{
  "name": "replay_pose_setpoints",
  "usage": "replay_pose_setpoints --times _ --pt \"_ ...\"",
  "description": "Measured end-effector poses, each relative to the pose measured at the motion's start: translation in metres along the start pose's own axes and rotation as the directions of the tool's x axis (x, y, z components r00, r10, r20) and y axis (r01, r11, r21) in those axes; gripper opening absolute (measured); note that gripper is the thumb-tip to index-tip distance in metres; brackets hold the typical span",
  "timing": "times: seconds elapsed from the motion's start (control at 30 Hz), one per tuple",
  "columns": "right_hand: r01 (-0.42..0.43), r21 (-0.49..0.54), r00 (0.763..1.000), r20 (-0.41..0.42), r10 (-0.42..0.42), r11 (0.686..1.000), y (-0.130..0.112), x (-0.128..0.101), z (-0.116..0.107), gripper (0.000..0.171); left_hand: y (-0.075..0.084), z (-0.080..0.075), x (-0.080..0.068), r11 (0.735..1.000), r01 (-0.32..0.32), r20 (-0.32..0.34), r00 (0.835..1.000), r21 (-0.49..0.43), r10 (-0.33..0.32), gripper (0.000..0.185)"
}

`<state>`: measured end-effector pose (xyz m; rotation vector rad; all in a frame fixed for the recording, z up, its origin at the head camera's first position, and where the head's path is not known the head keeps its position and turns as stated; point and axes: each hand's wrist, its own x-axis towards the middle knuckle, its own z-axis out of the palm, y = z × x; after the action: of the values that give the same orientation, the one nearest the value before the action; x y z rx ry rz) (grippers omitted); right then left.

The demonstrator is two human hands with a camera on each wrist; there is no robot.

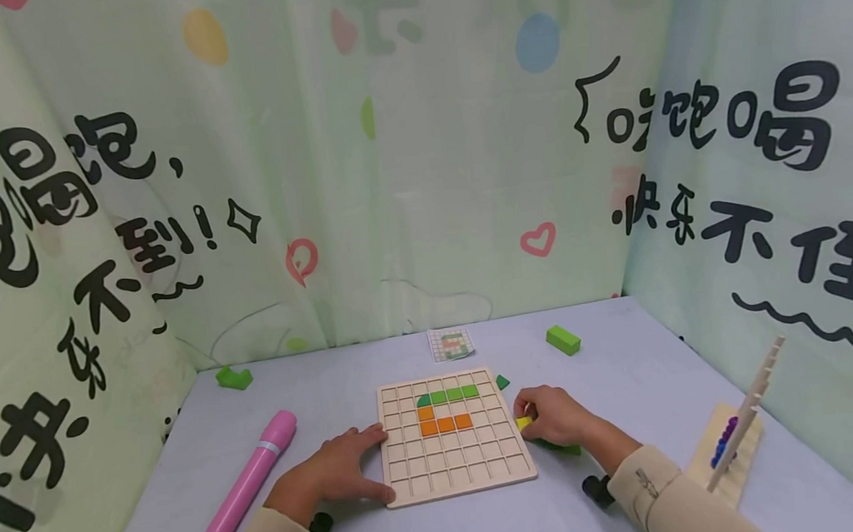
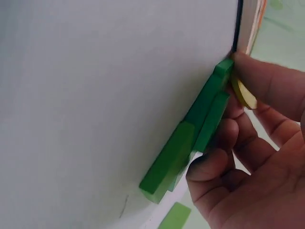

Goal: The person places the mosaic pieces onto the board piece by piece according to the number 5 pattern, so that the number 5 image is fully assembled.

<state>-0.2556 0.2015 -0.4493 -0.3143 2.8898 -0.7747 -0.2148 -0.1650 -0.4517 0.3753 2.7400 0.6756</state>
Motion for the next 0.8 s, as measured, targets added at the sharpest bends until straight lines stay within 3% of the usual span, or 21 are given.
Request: replay_pose_setpoints --times 0.3,0.5,0.63,0.8 --pt "-0.003 0.053 1.000 -0.013 0.004 0.999 -0.005 0.001 -0.008 0.016 0.001 0.000 0.001 0.999 0.030 0.004 1.000 -0.017 -0.030 0.093" --pt "0.010 0.110 1.000 -0.027 -0.007 0.994 -0.012 0.009 -0.012 0.017 0.001 0.000 0.001 1.000 0.012 -0.008 1.000 -0.004 -0.012 0.093" --pt "0.038 0.146 0.999 -0.019 -0.035 0.989 -0.019 0.014 -0.012 0.018 0.000 0.001 0.000 1.000 0.017 -0.003 1.000 -0.005 -0.017 0.092" --pt "0.100 0.118 0.995 -0.013 -0.099 0.988 -0.027 0.020 -0.008 0.014 0.000 0.001 0.001 0.999 0.037 0.010 0.999 -0.011 -0.037 0.092"
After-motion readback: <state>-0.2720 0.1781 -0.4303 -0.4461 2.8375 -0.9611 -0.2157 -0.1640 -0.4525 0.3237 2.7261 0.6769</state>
